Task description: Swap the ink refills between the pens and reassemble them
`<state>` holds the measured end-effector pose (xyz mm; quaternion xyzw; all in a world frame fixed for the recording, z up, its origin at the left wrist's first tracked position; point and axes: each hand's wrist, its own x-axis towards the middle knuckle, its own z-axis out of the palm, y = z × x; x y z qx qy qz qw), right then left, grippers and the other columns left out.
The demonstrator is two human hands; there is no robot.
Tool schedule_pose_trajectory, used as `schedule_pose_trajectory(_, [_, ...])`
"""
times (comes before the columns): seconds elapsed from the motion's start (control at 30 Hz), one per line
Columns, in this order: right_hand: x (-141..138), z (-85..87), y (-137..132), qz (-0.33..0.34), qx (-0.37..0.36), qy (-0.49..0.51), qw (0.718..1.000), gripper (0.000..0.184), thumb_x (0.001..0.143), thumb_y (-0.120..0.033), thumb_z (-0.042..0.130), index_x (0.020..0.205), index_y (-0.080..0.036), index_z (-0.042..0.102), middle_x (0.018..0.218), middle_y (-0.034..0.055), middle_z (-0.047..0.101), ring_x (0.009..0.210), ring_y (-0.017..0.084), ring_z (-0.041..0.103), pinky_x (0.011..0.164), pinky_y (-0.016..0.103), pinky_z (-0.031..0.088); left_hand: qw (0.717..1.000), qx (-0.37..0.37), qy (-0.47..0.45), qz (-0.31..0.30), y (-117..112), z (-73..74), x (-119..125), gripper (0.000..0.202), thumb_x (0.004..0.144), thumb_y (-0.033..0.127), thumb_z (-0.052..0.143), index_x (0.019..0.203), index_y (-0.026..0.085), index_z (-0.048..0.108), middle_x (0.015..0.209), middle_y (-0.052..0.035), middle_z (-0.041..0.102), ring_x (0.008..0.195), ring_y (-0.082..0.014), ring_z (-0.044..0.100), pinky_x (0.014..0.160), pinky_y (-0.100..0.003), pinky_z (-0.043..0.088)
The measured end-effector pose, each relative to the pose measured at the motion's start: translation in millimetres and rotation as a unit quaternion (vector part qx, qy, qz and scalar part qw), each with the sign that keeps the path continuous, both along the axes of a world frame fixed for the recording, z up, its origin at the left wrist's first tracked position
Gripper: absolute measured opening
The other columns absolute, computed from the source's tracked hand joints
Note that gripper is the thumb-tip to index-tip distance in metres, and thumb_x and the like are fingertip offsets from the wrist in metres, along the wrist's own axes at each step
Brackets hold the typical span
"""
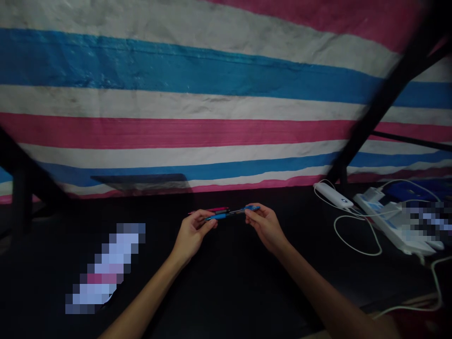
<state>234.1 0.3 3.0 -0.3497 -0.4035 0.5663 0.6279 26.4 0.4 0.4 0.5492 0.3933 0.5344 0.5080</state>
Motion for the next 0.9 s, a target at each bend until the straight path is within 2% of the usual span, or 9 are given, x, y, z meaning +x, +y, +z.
schedule_pose_trajectory(0.27, [1, 2.6, -1, -0.012, 0.0, -0.022, 1.0, 0.018, 0.066, -0.025, 0.078, 0.081, -0.018, 0.069, 0.071, 0.0001, 0.059, 0.06, 0.01, 0.051, 0.06, 0.025, 0.043, 1.0, 0.002, -0.006, 0.002, 0, 0.5, 1, 0.016, 0.071, 0.022, 0.071, 0.085, 0.016, 0.063, 0.077, -0.0018, 0.067, 0.073, -0.0132, 0.062, 0.074, -0.026, 0.048])
schedule_pose_trajectory(0.43, [5, 4.5, 0, -0.025, 0.003, -0.02, 0.999, 0.019, 0.066, -0.024, 0.078, 0.081, -0.018, 0.069, 0.069, -0.0003, 0.058, 0.061, 0.01, 0.05, 0.061, 0.025, 0.042, 0.999, -0.023, -0.034, 0.014, 2, 0.1, -1, 0.02, 0.07, 0.023, 0.072, 0.086, 0.015, 0.064, 0.076, -0.0027, 0.067, 0.072, -0.0131, 0.062, 0.073, -0.026, 0.048])
schedule_pose_trajectory(0.63, [9, 7.1, 3, -0.066, 0.005, 0.009, 0.998, 0.021, 0.064, -0.025, 0.08, 0.08, -0.017, 0.069, 0.068, -0.0001, 0.058, 0.06, 0.01, 0.05, 0.06, 0.025, 0.042, 0.995, -0.051, -0.085, 0.012, 4, -2.0, -4, 0.021, 0.068, 0.022, 0.074, 0.085, 0.014, 0.065, 0.073, -0.0014, 0.066, 0.07, -0.0107, 0.061, 0.072, -0.023, 0.047])
schedule_pose_trajectory(0.9, [17, 4.0, 10, -0.095, 0.011, 0.043, 0.994, 0.019, 0.061, -0.023, 0.08, 0.075, -0.018, 0.068, 0.073, 0.0001, 0.059, 0.06, 0.01, 0.051, 0.059, 0.025, 0.043, 0.995, -0.047, -0.08, 0.022, 6, -3.4, -6, 0.022, 0.069, 0.023, 0.074, 0.087, 0.014, 0.065, 0.073, -0.0019, 0.066, 0.07, -0.0113, 0.062, 0.071, -0.023, 0.046])
